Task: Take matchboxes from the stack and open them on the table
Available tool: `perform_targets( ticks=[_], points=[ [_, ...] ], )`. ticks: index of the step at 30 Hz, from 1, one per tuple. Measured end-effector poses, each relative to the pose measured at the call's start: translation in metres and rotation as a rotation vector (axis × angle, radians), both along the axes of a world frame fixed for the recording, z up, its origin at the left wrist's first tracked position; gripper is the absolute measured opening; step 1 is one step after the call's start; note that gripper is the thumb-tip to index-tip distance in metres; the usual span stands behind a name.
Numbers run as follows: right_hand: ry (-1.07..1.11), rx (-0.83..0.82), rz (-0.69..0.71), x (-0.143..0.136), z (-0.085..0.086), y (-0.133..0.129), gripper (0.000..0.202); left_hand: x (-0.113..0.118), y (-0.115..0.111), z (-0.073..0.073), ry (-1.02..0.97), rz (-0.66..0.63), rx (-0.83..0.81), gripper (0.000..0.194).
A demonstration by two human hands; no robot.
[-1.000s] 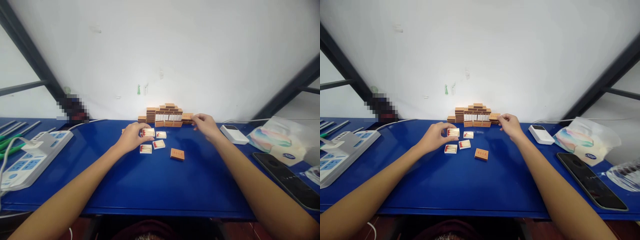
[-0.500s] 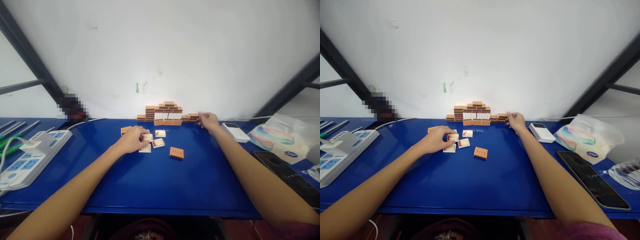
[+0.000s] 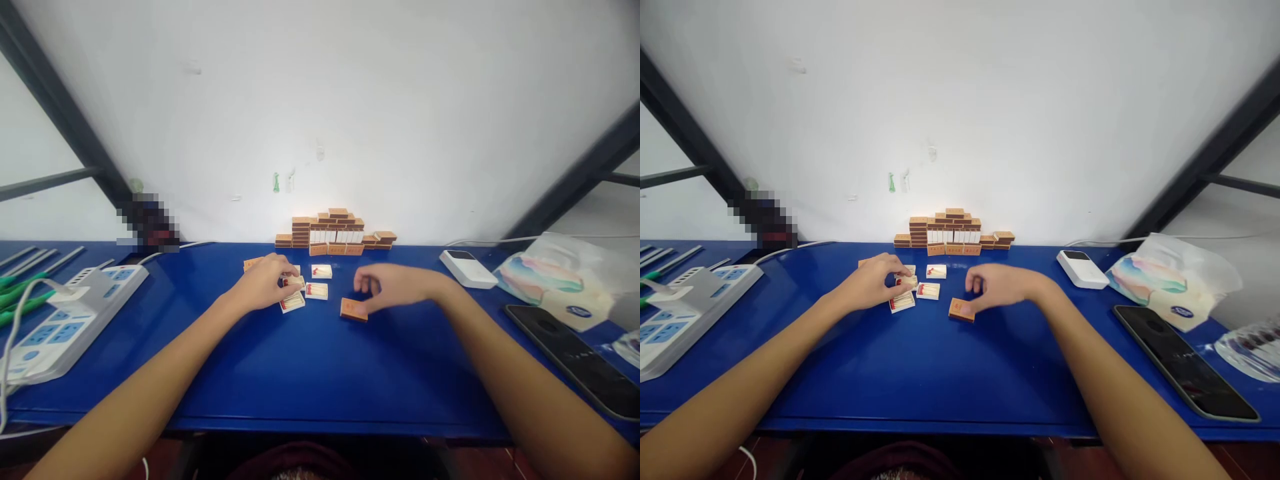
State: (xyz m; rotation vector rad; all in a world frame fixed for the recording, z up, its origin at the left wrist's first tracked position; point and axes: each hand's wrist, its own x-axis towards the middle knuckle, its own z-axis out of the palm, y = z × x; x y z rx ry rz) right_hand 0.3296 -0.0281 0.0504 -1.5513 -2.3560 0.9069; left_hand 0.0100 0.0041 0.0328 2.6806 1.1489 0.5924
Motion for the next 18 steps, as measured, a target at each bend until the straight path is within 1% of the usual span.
perform_targets(
  ticks=[2,4,6,8,10,12,14,15,16,18],
  points=[
    [-0.116,0.028,0.045,-0.016,0.000,-0.012,0.043,0.003,-0.003,0.001,-0.042,0.001,0.026,0.028],
    [-0.147,0.084,0.057,-0.026,-0.001,-0.018,0.035,0.008,-0.009,0.001,-0.087,-0.033,0.046,0.030],
    [-0.088,0.142,0.079,-0.034,0.000,-0.021,0.029,0.016,-0.017,-0.001,-0.117,-0.105,0.056,0.038],
    [-0.005,0.214,0.103,-0.040,0.002,-0.022,0.026,0.024,-0.025,-0.003,-0.105,-0.175,0.067,0.046],
    [0.053,0.303,0.109,-0.046,0.002,-0.023,0.023,0.030,-0.029,-0.006,-0.081,-0.204,0.076,0.042],
    [0.123,0.363,0.100,-0.049,0.001,-0.023,0.027,0.032,-0.029,-0.008,-0.085,-0.187,0.083,0.035],
    [0.250,0.381,0.048,-0.050,-0.002,-0.020,0.039,0.030,-0.026,-0.007,-0.130,-0.131,0.088,0.032],
    [0.339,0.380,-0.013,-0.050,-0.004,-0.018,0.044,0.028,-0.024,-0.006,-0.161,-0.094,0.087,0.031],
    [0.438,0.370,-0.092,-0.049,-0.006,-0.015,0.046,0.026,-0.022,-0.004,-0.192,-0.051,0.087,0.031],
    [0.597,0.321,-0.237,-0.050,-0.009,-0.008,0.042,0.021,-0.020,0.001,-0.232,0.009,0.095,0.030]
  ],
)
